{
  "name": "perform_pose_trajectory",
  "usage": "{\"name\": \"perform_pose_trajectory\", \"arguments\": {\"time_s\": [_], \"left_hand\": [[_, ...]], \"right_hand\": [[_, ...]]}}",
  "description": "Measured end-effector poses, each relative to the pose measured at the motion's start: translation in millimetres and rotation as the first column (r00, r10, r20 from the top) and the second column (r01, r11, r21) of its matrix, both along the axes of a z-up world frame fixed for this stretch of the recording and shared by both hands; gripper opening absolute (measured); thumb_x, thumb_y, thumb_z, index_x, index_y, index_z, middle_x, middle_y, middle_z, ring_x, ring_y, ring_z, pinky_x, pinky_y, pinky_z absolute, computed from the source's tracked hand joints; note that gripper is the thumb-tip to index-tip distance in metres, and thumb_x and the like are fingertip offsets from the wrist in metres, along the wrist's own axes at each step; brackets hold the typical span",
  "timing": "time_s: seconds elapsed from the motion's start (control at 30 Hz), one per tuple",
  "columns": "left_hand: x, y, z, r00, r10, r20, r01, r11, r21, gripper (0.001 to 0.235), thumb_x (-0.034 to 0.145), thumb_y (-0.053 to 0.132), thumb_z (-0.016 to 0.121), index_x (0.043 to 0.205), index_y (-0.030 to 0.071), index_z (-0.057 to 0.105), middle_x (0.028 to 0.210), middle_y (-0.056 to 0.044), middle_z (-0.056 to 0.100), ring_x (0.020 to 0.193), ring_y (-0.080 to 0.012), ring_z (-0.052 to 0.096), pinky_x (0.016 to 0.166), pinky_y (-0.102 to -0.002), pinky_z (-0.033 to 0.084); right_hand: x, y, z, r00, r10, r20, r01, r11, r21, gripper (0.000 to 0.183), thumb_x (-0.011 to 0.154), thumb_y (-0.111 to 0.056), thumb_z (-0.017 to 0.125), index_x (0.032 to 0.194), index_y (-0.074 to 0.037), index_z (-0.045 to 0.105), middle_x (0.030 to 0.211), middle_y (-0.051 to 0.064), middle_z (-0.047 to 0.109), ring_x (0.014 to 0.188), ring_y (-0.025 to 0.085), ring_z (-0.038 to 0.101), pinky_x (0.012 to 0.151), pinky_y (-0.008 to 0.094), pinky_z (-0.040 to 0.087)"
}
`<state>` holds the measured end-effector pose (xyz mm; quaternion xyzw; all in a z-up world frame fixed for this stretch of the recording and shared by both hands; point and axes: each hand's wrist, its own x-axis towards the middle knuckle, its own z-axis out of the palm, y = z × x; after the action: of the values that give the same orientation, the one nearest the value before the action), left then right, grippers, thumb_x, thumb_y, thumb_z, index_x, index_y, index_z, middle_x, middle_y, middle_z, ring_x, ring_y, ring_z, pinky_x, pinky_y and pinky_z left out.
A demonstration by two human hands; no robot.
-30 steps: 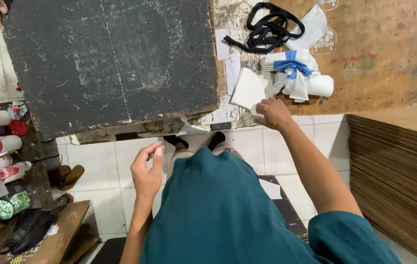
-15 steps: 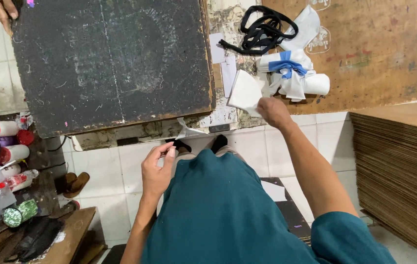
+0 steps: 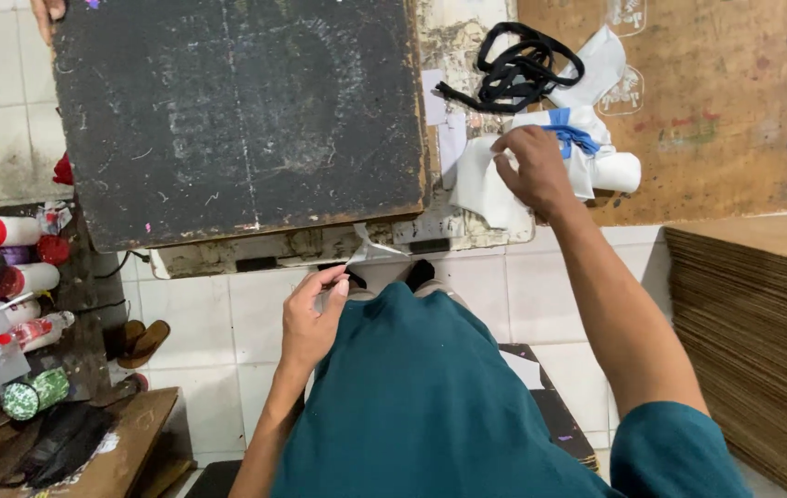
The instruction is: Aligning and smoothing white fabric cutouts on a template board and trimming straps
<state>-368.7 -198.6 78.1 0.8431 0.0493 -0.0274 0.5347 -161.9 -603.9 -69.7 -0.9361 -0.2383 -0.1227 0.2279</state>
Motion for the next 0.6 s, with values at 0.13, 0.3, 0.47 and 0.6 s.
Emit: {"name": "perform_pose_trajectory", "arguments": {"time_s": [0.13, 0.3, 0.47, 0.6], "left_hand": [[5.1, 15.5, -1.0, 1.0, -0.006, -0.001, 0.006, 1.0, -0.014, 0.024, 0.1, 0.015, 0.066, 0.119, 0.004, 0.075, 0.103, -0.017, 0.077, 0.099, -0.0353, 0.073, 0.089, -0.046, 0.057], [17.7, 41.0, 12.4, 0.988, -0.07, 0.141, 0.07, 0.998, 0.002, 0.024, 0.1, 0.015, 0.067, 0.12, 0.005, 0.075, 0.102, -0.015, 0.077, 0.097, -0.0312, 0.074, 0.083, -0.042, 0.06], [47.1, 74.9, 46.2, 0.954, -0.104, 0.281, 0.118, 0.992, -0.035, 0.036, 0.097, 0.018, 0.071, 0.129, 0.004, 0.068, 0.117, -0.017, 0.073, 0.11, -0.0373, 0.07, 0.093, -0.049, 0.056], [89.3, 95.9, 83.2, 0.805, -0.244, 0.541, 0.293, 0.956, -0.005, 0.079, 0.094, 0.039, 0.077, 0.156, 0.005, 0.04, 0.152, -0.018, 0.05, 0.143, -0.0405, 0.047, 0.121, -0.056, 0.037]], "right_hand": [[5.7, 44.1, 94.0, 0.967, 0.124, 0.221, -0.118, 0.992, -0.038, 0.013, 0.096, -0.016, 0.075, 0.106, -0.018, 0.067, 0.087, -0.001, 0.065, 0.087, 0.024, 0.067, 0.084, 0.039, 0.05], [1.5, 93.2, 191.6, 0.861, 0.358, 0.361, -0.312, 0.933, -0.179, 0.015, 0.109, -0.017, 0.056, 0.107, -0.017, 0.071, 0.083, 0.002, 0.056, 0.064, 0.026, 0.06, 0.065, 0.037, 0.051], [-16.5, 175.0, 281.4, 0.87, 0.435, 0.233, -0.4, 0.898, -0.183, 0.015, 0.108, -0.017, 0.059, 0.101, -0.015, 0.072, 0.08, 0.005, 0.058, 0.061, 0.031, 0.059, 0.061, 0.042, 0.049], [-36.2, 250.6, 317.9, 0.841, 0.542, -0.008, -0.541, 0.838, -0.067, 0.012, 0.101, -0.014, 0.062, 0.093, -0.013, 0.07, 0.073, 0.012, 0.057, 0.059, 0.041, 0.058, 0.055, 0.053, 0.047]]}}
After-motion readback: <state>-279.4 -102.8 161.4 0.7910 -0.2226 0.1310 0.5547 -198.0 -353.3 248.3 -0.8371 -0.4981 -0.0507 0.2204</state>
